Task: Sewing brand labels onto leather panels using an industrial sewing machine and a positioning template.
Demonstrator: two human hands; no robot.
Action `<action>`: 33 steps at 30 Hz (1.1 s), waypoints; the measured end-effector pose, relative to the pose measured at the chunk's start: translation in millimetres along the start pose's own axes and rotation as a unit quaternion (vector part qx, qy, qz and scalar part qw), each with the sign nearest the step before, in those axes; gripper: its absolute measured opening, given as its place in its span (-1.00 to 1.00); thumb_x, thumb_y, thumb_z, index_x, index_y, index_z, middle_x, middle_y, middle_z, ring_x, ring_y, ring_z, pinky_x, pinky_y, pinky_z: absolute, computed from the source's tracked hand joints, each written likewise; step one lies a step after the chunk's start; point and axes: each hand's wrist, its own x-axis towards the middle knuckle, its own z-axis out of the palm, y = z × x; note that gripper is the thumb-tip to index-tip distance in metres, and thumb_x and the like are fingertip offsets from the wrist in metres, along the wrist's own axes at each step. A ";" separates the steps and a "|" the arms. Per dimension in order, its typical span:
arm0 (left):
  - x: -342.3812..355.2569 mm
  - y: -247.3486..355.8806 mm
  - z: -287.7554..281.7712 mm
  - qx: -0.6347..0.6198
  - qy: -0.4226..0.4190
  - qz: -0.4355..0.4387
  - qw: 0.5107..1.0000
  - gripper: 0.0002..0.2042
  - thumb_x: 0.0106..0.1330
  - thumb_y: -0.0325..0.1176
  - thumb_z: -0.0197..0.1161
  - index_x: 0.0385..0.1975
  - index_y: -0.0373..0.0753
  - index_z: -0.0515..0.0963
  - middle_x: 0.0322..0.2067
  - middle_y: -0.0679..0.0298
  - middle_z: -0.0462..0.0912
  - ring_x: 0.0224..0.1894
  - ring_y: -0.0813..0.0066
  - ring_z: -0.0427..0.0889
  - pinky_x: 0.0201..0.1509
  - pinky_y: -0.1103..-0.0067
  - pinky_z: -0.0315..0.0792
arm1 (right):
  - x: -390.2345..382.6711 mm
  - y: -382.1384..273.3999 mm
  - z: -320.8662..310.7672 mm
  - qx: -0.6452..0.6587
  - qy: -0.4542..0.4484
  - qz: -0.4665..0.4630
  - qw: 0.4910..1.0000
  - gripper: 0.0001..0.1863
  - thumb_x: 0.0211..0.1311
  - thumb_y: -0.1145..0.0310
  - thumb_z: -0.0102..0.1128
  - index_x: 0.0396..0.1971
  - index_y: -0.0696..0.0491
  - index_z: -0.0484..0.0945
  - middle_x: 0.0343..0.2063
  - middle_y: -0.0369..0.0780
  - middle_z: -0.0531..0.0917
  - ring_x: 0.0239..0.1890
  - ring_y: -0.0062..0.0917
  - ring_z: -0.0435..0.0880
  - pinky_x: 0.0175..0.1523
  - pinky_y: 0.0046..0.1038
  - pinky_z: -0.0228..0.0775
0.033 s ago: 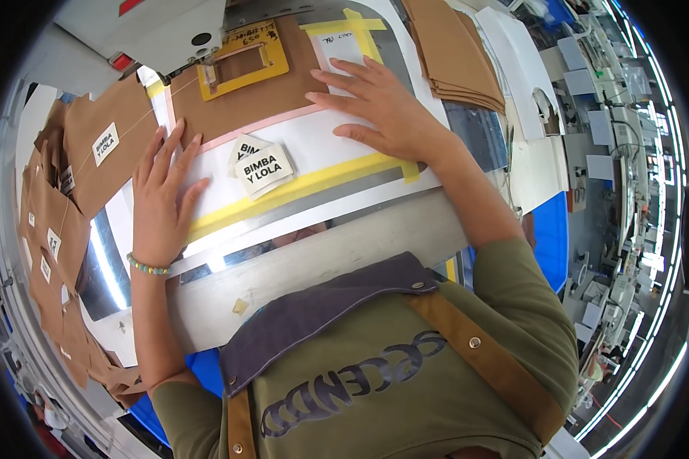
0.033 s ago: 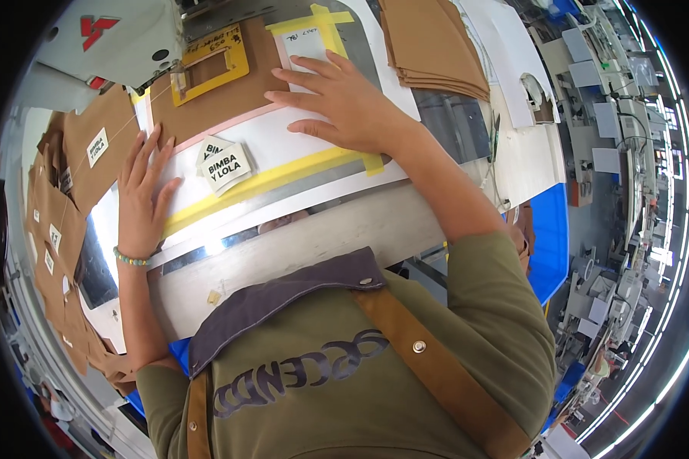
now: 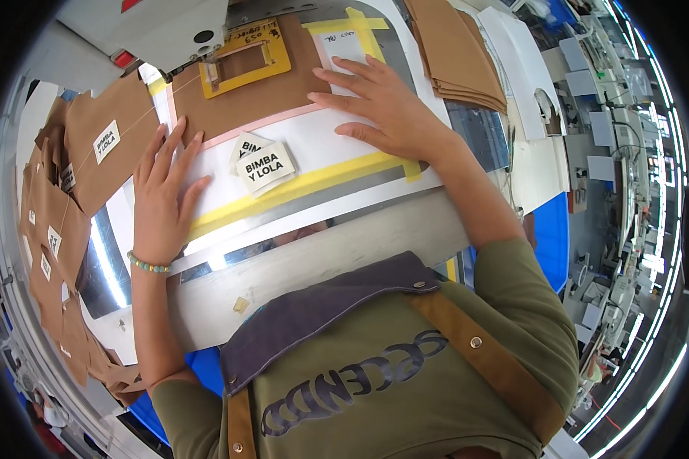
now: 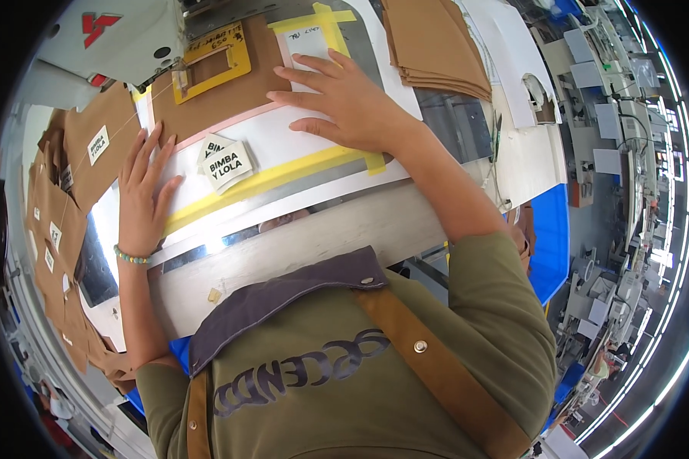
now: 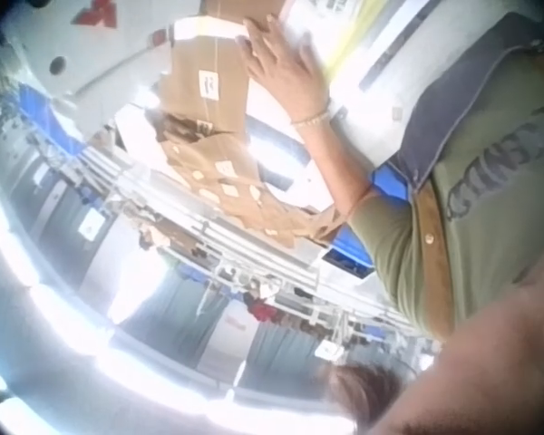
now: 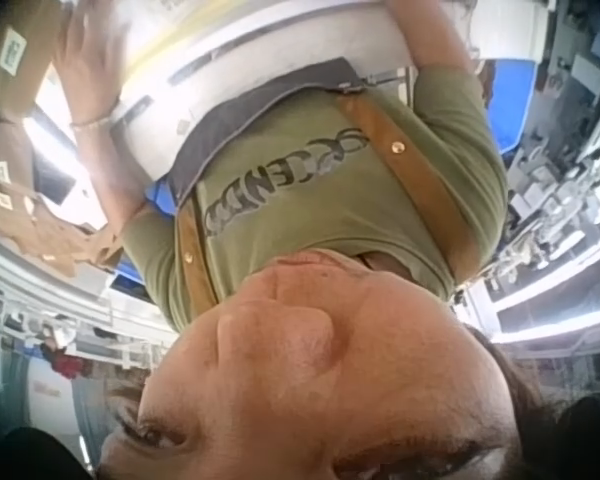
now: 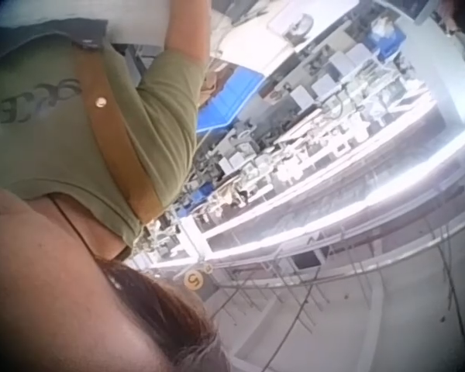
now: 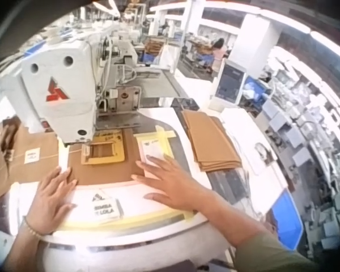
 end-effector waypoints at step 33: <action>3.2 0.8 -9.5 -0.099 0.043 -0.016 0.994 -0.45 0.41 -0.35 0.39 0.42 -0.16 0.55 0.55 0.20 0.42 0.58 -0.02 0.34 0.62 0.16 0.29 | 34.4 -60.3 -13.6 0.054 0.076 -0.128 0.987 -0.69 0.40 0.19 0.41 0.03 -0.01 0.76 0.21 -0.24 0.72 0.33 -0.32 0.62 0.51 -0.12 0.35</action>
